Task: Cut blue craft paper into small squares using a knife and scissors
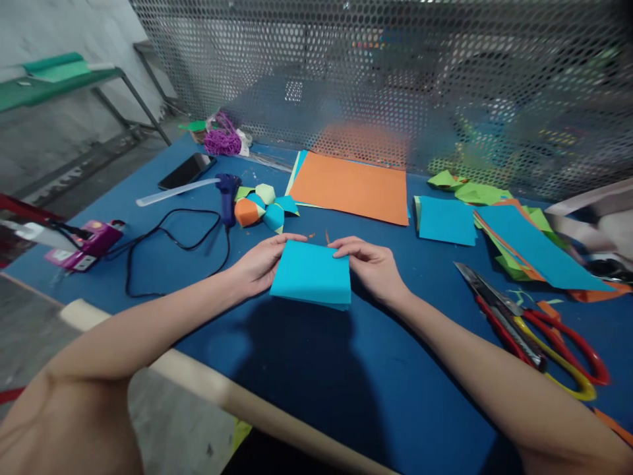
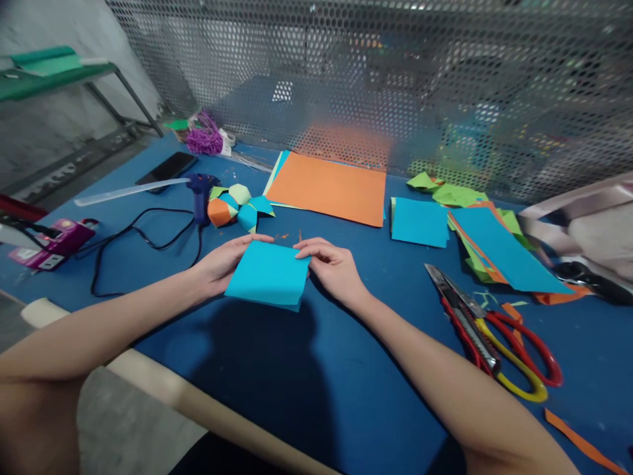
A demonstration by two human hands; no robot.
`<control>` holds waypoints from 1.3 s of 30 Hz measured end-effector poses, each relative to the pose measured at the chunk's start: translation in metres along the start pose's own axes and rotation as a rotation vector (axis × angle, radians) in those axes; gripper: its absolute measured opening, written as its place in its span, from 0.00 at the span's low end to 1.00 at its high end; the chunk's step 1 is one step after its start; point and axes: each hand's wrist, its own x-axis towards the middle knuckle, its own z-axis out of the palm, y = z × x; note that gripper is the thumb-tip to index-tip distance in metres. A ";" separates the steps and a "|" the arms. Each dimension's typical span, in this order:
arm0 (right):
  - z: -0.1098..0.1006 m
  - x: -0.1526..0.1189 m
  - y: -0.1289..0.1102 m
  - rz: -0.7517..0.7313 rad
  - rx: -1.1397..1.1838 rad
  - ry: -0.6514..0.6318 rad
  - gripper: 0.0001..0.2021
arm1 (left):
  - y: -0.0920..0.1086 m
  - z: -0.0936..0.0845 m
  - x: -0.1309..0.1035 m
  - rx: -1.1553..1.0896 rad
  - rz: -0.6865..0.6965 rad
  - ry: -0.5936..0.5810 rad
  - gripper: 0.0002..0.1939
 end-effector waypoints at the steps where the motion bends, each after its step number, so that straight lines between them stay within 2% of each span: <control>1: 0.000 0.000 0.000 -0.001 -0.001 0.004 0.06 | 0.000 0.000 0.000 -0.009 -0.010 0.004 0.07; 10: 0.001 -0.001 0.000 0.041 0.041 0.077 0.07 | -0.001 0.002 0.002 -0.071 -0.090 0.005 0.08; 13: 0.002 0.000 0.000 0.096 0.090 0.111 0.06 | 0.000 0.003 0.001 -0.110 -0.119 -0.008 0.12; 16: 0.003 0.001 0.002 0.181 0.169 0.148 0.03 | 0.003 0.003 -0.002 -0.169 -0.073 -0.008 0.12; 19: 0.003 0.005 0.003 0.283 0.274 0.189 0.02 | 0.008 0.004 -0.011 -0.126 0.045 -0.072 0.13; 22: 0.001 0.008 0.002 0.383 0.387 0.214 0.05 | 0.014 0.006 -0.022 0.012 0.198 -0.164 0.17; 25: -0.002 0.011 0.001 0.458 0.489 0.209 0.07 | 0.017 0.005 -0.028 0.189 0.363 -0.169 0.21; 29: -0.005 0.011 0.001 0.513 0.596 0.155 0.08 | 0.017 -0.006 -0.026 0.487 0.702 -0.092 0.19; 33: -0.004 0.009 0.003 0.543 0.660 0.071 0.09 | 0.018 -0.016 -0.024 0.770 1.014 -0.124 0.14; 36: -0.003 0.008 0.004 0.557 0.690 0.014 0.09 | 0.020 -0.017 -0.027 0.898 1.153 -0.164 0.13; 39: 0.001 0.005 0.006 0.575 0.705 -0.032 0.09 | 0.020 -0.014 -0.031 0.924 1.216 -0.195 0.10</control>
